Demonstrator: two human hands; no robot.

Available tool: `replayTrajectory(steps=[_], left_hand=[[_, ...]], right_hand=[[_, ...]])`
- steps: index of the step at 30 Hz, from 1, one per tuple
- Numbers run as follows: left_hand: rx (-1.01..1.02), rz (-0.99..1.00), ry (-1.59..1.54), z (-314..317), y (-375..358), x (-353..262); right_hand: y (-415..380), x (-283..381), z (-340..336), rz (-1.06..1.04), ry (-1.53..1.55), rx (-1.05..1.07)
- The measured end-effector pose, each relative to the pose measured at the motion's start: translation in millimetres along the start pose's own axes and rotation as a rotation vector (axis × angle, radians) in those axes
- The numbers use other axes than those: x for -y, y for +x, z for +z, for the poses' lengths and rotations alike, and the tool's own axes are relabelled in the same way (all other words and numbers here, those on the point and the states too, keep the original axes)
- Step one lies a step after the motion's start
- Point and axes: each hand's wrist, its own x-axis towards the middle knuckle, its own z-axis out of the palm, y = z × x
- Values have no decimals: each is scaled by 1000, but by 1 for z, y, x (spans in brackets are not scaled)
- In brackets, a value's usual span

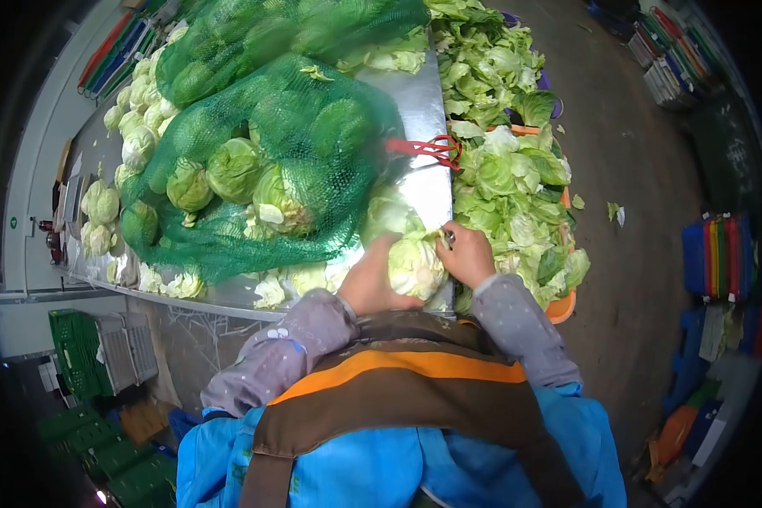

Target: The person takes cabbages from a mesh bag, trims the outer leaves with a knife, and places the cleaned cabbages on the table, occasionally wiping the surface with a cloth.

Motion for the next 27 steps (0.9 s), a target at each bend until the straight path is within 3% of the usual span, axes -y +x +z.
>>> replayTrajectory(steps=[2, 3, 6, 7, 8, 10, 12, 13, 16, 18, 20, 21, 22, 24, 25, 27], left_hand=[[189, 148, -143, -12, 11, 25], [230, 128, -190, -23, 10, 26], [121, -5, -364, -34, -13, 33], [-22, -85, -244, -15, -19, 28], [-198, -37, 160, 0, -24, 3], [-191, -100, 135, 1, -16, -13], [-158, -140, 72, -12, -7, -8], [-126, -178, 8, -17, -4, -6], [-96, -165, 3, -23, 3, -3], [-77, -185, 7, -25, 3, -4], [-50, -227, -53, -25, 5, 3], [-59, -223, -56, -23, 6, 6], [-69, -197, -54, -20, 5, 11], [-59, -172, -42, -20, 2, 10], [-57, -155, 30, -21, 3, 3], [-69, -134, 100, -22, 4, 2]], right_hand=[[8, -24, 25, 19, -205, -21], [-1, -25, 31, 29, -170, -48], [-38, -15, 42, 22, 104, 8], [-42, -8, 41, 28, 112, 13], [-47, 0, 33, 74, 196, 13], [-51, 14, 9, 110, 273, 17], [-56, 15, -22, -29, 299, -59], [-59, 12, -33, -135, 161, 31], [-65, 1, -31, -305, 44, 106], [-61, -23, -5, -391, 6, 28], [-58, -75, 26, 478, 1038, -23], [-53, -47, 3, 536, 1204, -185], [-50, -35, -4, 530, 1203, -180], [-53, -19, -1, 343, 779, 57], [-48, -4, 10, -2, 798, -41], [-27, 29, 1, -123, 445, -32]])
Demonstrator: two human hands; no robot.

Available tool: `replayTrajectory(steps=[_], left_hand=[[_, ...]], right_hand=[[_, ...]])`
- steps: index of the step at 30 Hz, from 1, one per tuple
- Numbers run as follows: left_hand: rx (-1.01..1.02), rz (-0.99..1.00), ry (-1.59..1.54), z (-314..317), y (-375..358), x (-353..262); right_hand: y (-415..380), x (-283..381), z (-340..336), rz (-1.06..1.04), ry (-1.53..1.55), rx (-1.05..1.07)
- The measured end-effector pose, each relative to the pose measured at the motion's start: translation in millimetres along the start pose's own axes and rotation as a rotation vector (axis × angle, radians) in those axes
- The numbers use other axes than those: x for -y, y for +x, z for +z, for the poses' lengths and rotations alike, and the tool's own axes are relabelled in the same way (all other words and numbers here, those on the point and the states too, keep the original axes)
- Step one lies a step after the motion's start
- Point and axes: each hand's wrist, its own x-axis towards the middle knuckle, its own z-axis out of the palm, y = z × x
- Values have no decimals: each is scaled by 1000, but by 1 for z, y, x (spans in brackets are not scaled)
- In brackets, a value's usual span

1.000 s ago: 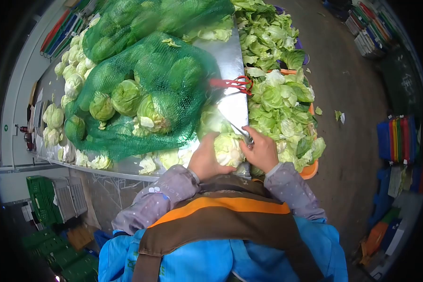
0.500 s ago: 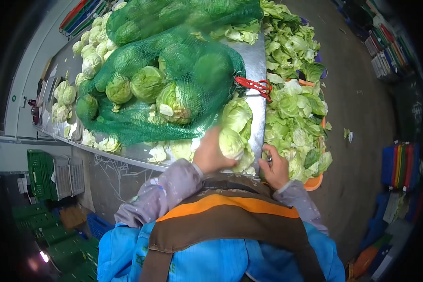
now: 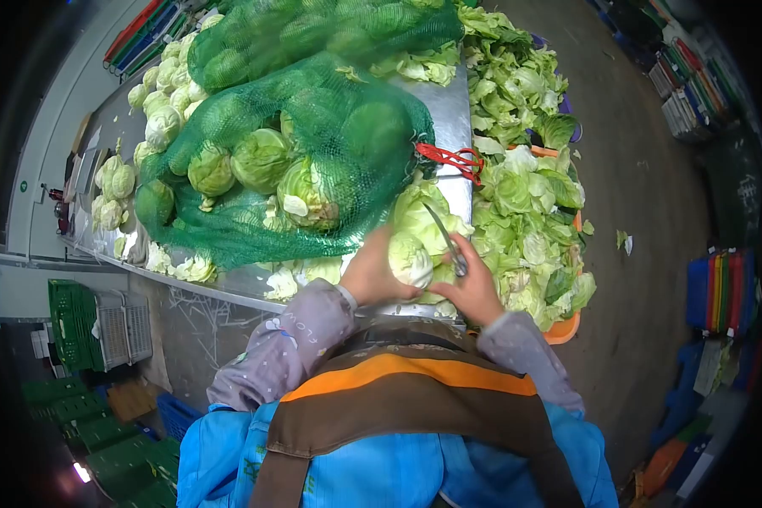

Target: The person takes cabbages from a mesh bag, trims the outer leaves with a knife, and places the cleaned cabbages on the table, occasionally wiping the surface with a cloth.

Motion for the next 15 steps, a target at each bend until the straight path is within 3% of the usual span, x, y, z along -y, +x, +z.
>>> replayTrajectory(steps=[1, 2, 4, 5, 6, 7, 9, 11, 12, 15], left_hand=[[10, 152, -15, 1, -1, 9], [19, 304, -27, 0, -4, 19], [100, 200, -173, -20, -14, 49], [192, 86, -327, -30, -23, 60], [51, -1, -259, -40, -35, 54], [57, -9, -251, -41, -40, 39], [-162, -32, 271, -29, -49, 11], [-264, 29, 296, -25, -37, 43], [-250, -44, -24, -29, -35, 60], [-127, -273, -986, -37, -51, 83]], right_hand=[[13, -6, 3, -3, 2, -1], [26, -20, 11, 204, 114, 137], [43, -36, 18, 599, 349, 335], [43, -39, 23, 593, 356, 336], [40, -43, 30, 418, 204, 316], [35, -44, 37, 250, 53, 296], [23, -43, 57, 237, 66, 300], [25, -51, 66, 97, -117, 169], [25, -44, 56, 224, -90, 176], [18, -61, 21, 205, -216, 77]])
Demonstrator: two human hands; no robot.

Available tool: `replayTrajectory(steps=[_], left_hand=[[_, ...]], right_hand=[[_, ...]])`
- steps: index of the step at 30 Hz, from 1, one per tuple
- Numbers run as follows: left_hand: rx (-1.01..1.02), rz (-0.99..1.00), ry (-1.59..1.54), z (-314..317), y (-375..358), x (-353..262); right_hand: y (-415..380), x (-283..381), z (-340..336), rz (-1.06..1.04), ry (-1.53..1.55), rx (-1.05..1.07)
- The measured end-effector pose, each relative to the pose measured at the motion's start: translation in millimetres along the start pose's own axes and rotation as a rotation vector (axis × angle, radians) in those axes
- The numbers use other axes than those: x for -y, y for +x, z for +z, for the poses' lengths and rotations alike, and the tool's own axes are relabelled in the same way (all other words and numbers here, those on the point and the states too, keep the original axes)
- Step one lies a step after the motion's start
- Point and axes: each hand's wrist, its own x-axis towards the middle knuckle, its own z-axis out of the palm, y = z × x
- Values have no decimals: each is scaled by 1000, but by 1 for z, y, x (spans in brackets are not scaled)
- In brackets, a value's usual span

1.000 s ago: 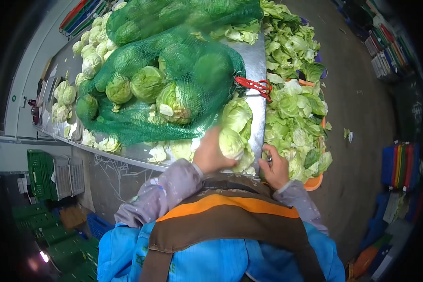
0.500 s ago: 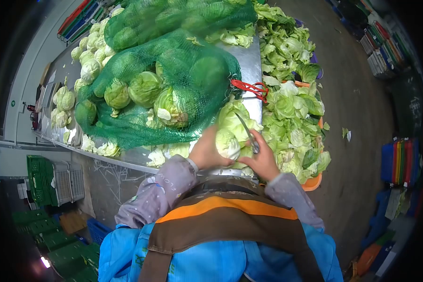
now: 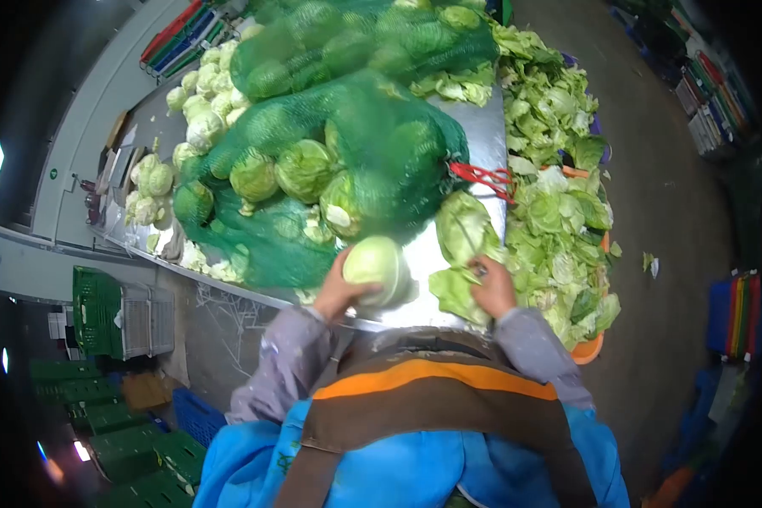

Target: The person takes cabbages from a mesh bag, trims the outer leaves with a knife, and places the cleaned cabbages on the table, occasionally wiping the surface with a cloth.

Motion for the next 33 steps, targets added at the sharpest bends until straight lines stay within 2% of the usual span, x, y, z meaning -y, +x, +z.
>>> replayTrajectory(steps=[1, 2, 3, 4, 6, 7, 9, 10, 12, 13, 14, 15, 16, 18, 20, 21, 24, 26, 28, 31, 32, 33], left_hand=[[40, -75, -202, 5, -15, -10], [77, -155, -410, 11, -30, -18], [246, -181, -672, 7, -30, -8], [335, -143, -765, 19, -36, -17], [473, -196, -801, 23, -36, -25], [473, -187, -811, 24, -32, -23], [783, -305, -894, 26, -21, -21], [789, -286, -904, 32, -21, -26], [521, -461, -625, 41, -28, -41], [570, -446, -707, 39, -31, -44], [555, -413, -728, 37, -34, -48], [441, -317, -633, 35, -39, -50], [320, -233, -538, 32, -45, -52], [254, -190, -621, 20, -53, -54], [195, -203, -832, -6, -55, -55], [177, -146, -942, -25, -54, -52], [140, 144, -1019, -85, -61, -84], [3, 339, -991, -130, -73, -124], [-127, 328, -855, -172, -88, -152], [-166, 318, -470, -205, -99, -166], [-73, 279, -412, -211, -93, -161], [-112, 245, -420, -206, -88, -158]], right_hand=[[-1, -16, -6, -17, -46, -47], [-6, -6, -26, 21, -122, -79], [-13, 11, -47, 61, -204, -105], [-13, 16, -55, 53, -205, -96], [-6, 28, -70, -117, 224, -95], [-6, 45, -76, -124, 215, -88], [-7, 91, -75, 70, 1189, 447], [-6, 109, -59, 151, 1139, 474], [-9, 119, -25, 34, 1115, 619], [-11, 123, -21, 29, 1092, 646], [-10, 128, -15, 122, 1120, 616], [-10, 133, -8, 218, 1146, 590], [-9, 135, 2, 218, 1129, 631], [-6, 140, 24, 444, 1168, 585], [-7, 172, 39, 233, 937, 514], [-9, 194, 38, 141, 840, 538], [-4, 243, 34, -142, 686, 632], [4, 259, 41, -276, 782, 650], [16, 266, 58, -242, 817, 583], [37, 287, 95, -258, 787, 577], [42, 298, 109, -253, 780, 617], [44, 312, 123, -56, 864, 636]])
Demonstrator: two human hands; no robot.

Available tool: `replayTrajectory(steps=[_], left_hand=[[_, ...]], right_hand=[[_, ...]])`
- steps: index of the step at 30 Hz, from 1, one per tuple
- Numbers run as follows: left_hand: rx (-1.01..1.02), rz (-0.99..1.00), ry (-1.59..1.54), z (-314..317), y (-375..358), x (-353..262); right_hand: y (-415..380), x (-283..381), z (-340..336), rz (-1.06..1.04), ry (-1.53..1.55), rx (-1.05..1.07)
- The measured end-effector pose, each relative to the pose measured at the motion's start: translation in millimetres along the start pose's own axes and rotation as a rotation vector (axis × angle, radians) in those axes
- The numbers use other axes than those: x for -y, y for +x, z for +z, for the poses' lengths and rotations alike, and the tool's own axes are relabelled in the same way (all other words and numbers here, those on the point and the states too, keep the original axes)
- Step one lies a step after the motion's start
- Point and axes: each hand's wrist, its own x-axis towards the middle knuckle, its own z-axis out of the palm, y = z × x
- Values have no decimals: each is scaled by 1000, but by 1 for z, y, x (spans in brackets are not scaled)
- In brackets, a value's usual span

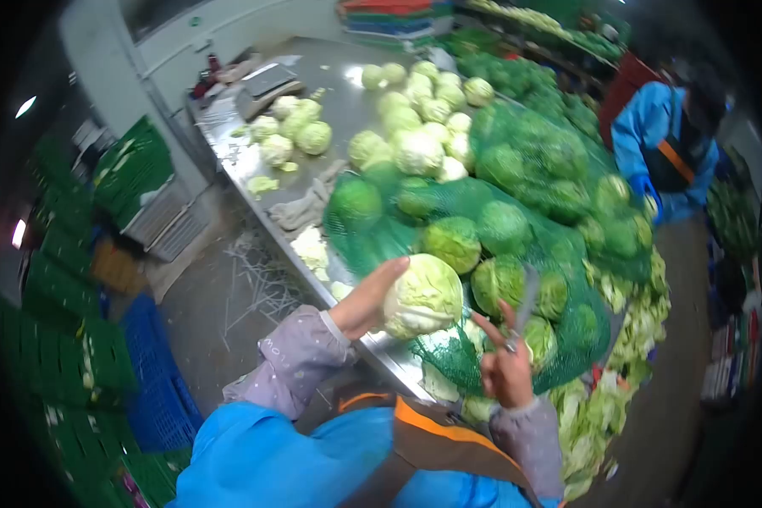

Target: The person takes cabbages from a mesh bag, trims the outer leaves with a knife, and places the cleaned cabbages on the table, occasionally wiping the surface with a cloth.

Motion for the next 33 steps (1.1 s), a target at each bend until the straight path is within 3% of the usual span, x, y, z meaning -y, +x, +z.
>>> replayTrajectory(steps=[1, 2, 3, 4, 5, 7, 9, 11, 13, 15, 17, 20, 32, 33], left_hand=[[-44, -25, -6, 7, 1, 8], [-2, 101, 210, 9, 2, 19], [46, 243, 422, 10, 3, 28], [29, 294, 401, 13, 3, 32], [59, 277, 388, 12, 6, 33], [26, 289, 643, 7, 9, 37], [67, 223, 700, -1, 17, 36], [111, 170, 1062, -3, 27, 44], [165, 163, 1142, -12, 42, 70], [276, 41, 1340, -16, 50, 91], [351, 5, 1348, -15, 52, 94], [274, -185, 1301, -10, 56, 92], [308, -161, 1373, -6, 63, 95], [324, -192, 1369, -2, 63, 93]], right_hand=[[12, -11, 5, 66, 102, 33], [18, -23, 7, 174, 141, 95], [24, -40, 11, 72, 114, 78], [27, -50, 8, 136, 278, 51], [27, -57, 5, 201, 443, 29], [21, -70, 3, 203, 418, -8], [15, -84, -2, 213, 407, -40], [2, -94, -15, -173, -815, -323], [-13, -76, -1, -104, -1237, -409], [-19, -79, 1, -147, -1376, -369], [-15, -83, 1, -127, -1407, -366], [-14, -94, 3, -168, -1451, -356], [2, -97, 7, -49, -1528, -373], [8, -104, 5, -1, -1420, -462]])
